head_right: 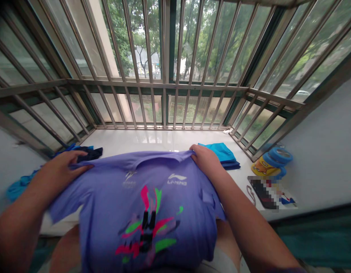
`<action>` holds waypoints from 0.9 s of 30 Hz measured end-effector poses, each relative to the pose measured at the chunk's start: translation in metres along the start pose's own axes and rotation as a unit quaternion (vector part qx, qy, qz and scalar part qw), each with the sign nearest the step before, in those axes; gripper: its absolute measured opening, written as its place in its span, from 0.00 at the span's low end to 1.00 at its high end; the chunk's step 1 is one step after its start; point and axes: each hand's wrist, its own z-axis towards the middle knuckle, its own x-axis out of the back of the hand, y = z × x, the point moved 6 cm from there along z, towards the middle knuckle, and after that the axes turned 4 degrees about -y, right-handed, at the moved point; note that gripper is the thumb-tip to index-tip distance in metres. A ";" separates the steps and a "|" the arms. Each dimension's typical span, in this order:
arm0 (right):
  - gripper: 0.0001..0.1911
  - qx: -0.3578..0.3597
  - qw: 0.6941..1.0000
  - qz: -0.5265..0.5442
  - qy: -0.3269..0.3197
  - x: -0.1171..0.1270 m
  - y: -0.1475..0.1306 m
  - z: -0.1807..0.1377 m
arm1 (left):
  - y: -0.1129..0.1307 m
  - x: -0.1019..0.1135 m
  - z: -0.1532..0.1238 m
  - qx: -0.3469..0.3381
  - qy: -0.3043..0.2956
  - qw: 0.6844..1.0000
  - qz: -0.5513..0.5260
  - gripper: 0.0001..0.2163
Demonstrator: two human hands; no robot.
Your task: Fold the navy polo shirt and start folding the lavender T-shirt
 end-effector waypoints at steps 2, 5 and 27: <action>0.15 -0.027 0.994 -0.103 0.017 -0.031 -0.009 0.032 | 0.021 -0.032 0.011 -0.049 -0.060 0.996 0.050 0.22; 0.22 -0.020 0.994 -0.110 -0.003 -0.093 -0.030 0.039 | 0.074 -0.103 0.004 -0.108 -0.130 0.986 0.010 0.19; 0.31 -0.056 0.997 -0.020 -0.057 -0.243 -0.001 -0.081 | 0.028 -0.187 -0.183 0.086 -0.097 0.989 -0.075 0.27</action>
